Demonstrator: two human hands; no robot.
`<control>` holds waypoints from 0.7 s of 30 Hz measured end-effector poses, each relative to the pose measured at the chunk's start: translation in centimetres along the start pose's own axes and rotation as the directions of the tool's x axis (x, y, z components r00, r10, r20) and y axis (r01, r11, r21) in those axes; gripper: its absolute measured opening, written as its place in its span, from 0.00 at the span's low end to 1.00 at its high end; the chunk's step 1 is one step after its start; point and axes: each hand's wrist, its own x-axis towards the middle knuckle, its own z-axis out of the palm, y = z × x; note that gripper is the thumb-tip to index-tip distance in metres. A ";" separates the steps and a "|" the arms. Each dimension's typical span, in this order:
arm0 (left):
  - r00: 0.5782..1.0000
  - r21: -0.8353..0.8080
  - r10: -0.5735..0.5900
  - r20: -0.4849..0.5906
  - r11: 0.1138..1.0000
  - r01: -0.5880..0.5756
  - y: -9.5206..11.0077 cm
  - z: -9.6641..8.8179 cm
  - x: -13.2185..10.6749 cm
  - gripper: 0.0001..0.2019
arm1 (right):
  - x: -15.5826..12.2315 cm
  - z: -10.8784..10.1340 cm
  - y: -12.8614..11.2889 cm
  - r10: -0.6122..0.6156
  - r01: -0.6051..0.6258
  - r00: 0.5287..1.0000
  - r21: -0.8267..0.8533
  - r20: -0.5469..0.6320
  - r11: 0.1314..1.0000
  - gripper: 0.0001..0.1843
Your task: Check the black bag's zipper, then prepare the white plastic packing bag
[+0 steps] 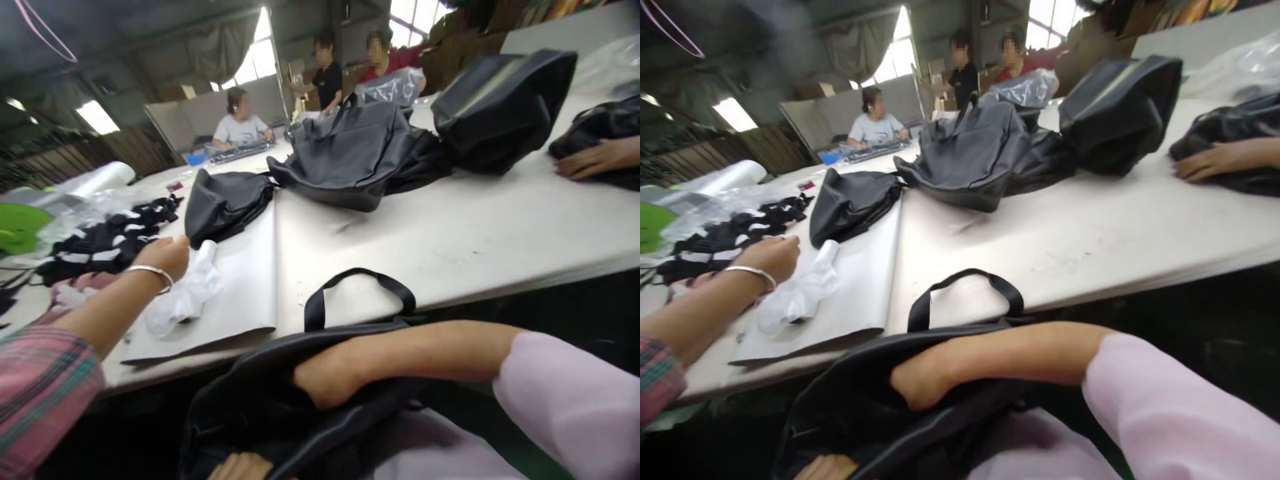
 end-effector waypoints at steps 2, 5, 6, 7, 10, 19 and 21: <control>0.993 -0.061 -0.075 -0.088 0.996 0.070 -0.9 -1.2 7.1 0.22 | 0.1 -1.4 -1.4 -0.068 0.079 0.986 -0.063 0.155 0.995 0.17; 0.967 -0.169 -0.203 -0.153 0.970 0.177 -2.3 -3.5 18.0 0.24 | -0.2 -4.5 -3.9 -0.086 0.113 0.971 -0.110 0.223 0.988 0.15; 0.957 -0.202 -0.246 -0.152 0.956 0.213 -2.6 -4.1 21.1 0.24 | -0.3 -5.8 -4.6 -0.136 0.149 0.965 -0.041 0.225 0.988 0.14; 0.948 -0.233 -0.284 -0.143 0.941 0.247 -2.9 -4.6 23.8 0.24 | -0.3 -7.1 -5.1 -0.208 0.192 0.949 0.091 0.237 0.977 0.12; 0.925 -0.310 -0.373 -0.076 0.890 0.334 -3.8 -5.6 29.0 0.20 | 0.9 -10.4 -4.9 -0.366 0.181 0.897 0.552 0.246 0.814 0.11; 0.835 -0.389 -0.453 0.313 0.741 0.548 -7.4 -6.7 32.6 0.13 | 16.6 -10.9 1.3 0.167 -0.061 0.966 0.452 -0.198 0.890 0.28; 0.820 -0.397 -0.453 0.350 0.721 0.568 -7.5 -6.4 33.3 0.13 | 19.7 -10.6 0.8 0.228 -0.133 0.958 0.433 -0.174 0.891 0.38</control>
